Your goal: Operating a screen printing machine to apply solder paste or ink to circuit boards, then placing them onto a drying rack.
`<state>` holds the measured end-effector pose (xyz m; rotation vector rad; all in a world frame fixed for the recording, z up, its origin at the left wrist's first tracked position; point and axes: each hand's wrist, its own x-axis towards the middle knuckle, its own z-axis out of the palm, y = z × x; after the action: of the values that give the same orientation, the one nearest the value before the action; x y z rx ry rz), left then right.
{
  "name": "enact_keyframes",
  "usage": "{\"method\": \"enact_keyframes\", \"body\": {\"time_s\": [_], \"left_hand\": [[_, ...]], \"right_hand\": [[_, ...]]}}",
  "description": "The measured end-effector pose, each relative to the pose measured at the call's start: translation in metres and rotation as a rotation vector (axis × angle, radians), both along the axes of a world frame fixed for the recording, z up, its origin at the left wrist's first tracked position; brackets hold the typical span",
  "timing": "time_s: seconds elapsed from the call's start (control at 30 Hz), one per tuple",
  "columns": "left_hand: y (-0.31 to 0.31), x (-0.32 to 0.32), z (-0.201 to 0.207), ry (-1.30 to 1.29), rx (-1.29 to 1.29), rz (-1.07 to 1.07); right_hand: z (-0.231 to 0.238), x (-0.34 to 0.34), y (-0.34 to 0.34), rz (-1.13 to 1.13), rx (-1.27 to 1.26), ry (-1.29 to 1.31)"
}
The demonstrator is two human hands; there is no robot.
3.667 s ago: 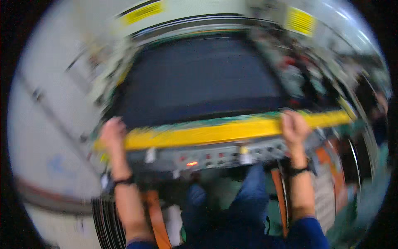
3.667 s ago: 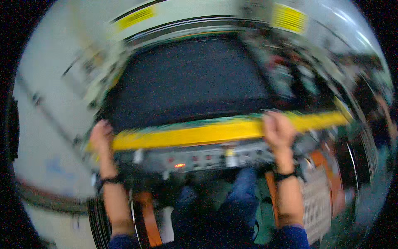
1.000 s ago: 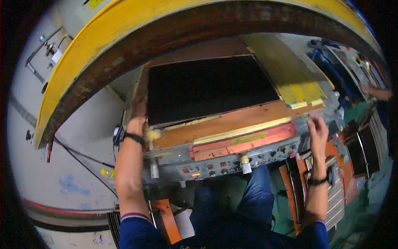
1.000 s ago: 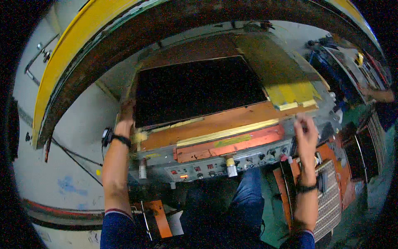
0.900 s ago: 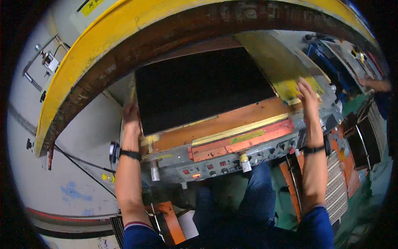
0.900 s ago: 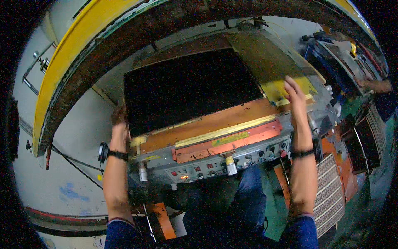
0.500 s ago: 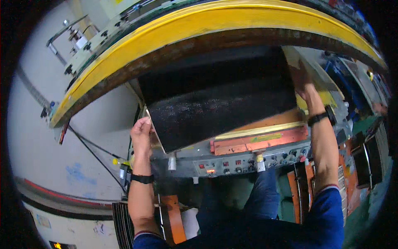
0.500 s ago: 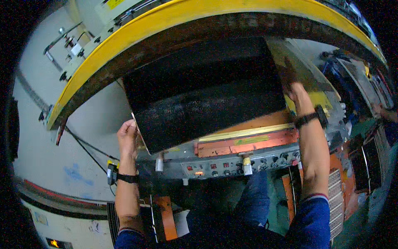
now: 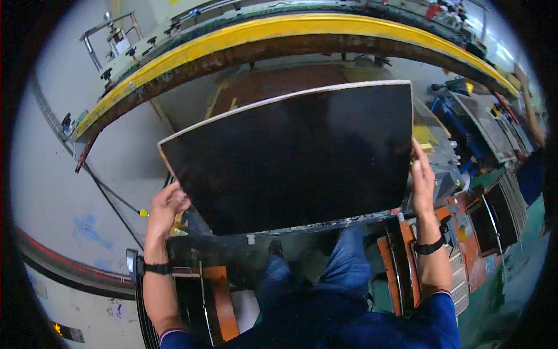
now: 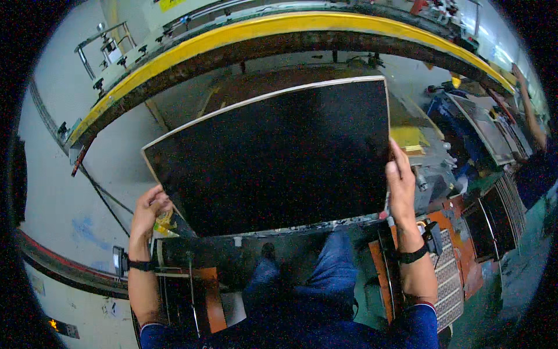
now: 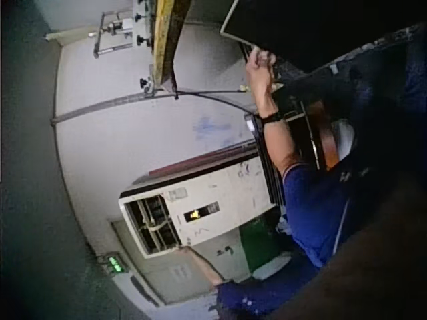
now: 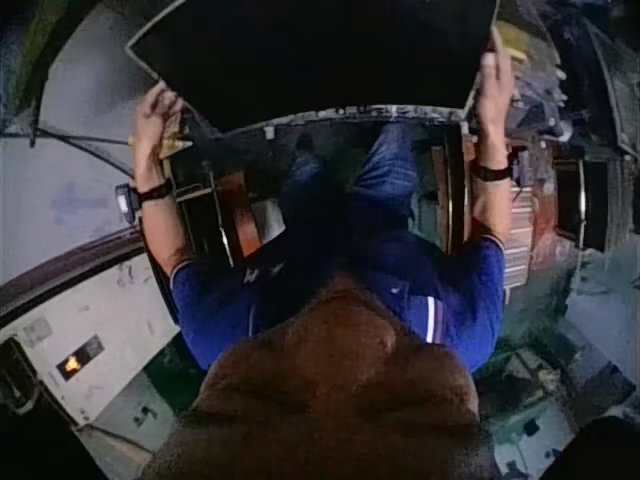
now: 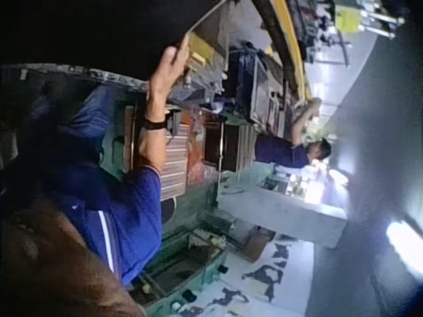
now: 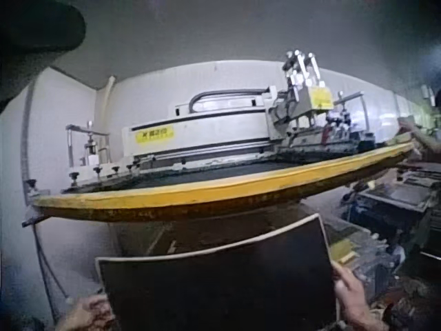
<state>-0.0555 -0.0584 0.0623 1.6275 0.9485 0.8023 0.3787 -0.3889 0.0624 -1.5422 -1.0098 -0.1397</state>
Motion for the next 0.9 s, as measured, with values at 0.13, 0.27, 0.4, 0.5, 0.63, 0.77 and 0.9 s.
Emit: {"method": "enact_keyframes", "body": {"time_s": [0.13, 0.27, 0.4, 0.5, 0.63, 0.77, 0.9], "left_hand": [[-0.028, -0.023, 0.008, -0.117, 0.128, 0.155], [-0.046, -0.011, 0.021, -0.492, 0.124, 0.079], [-0.045, 0.015, 0.025, -0.761, -0.077, 0.144], [-0.025, 0.033, 0.010, -0.875, -0.092, 0.042], [0.005, 0.048, 0.000, -0.868, -0.051, -0.162], [0.045, 0.112, 0.002, -0.607, -0.029, -0.212], [0.113, 0.154, -0.014, -0.419, -0.175, -0.258]], "right_hand": [[0.017, -0.028, -0.020, -0.184, -0.092, -0.325], [0.024, -0.030, -0.027, -0.145, -0.038, -0.349], [-0.016, 0.011, -0.018, 0.213, 0.225, 0.155], [0.009, 0.019, 0.000, 0.548, 0.306, 0.569], [0.021, 0.051, 0.015, 0.511, 0.111, 0.847], [0.016, 0.115, 0.031, 0.347, -0.140, 0.881], [-0.003, 0.165, 0.061, 0.221, -0.069, 0.845]]}}
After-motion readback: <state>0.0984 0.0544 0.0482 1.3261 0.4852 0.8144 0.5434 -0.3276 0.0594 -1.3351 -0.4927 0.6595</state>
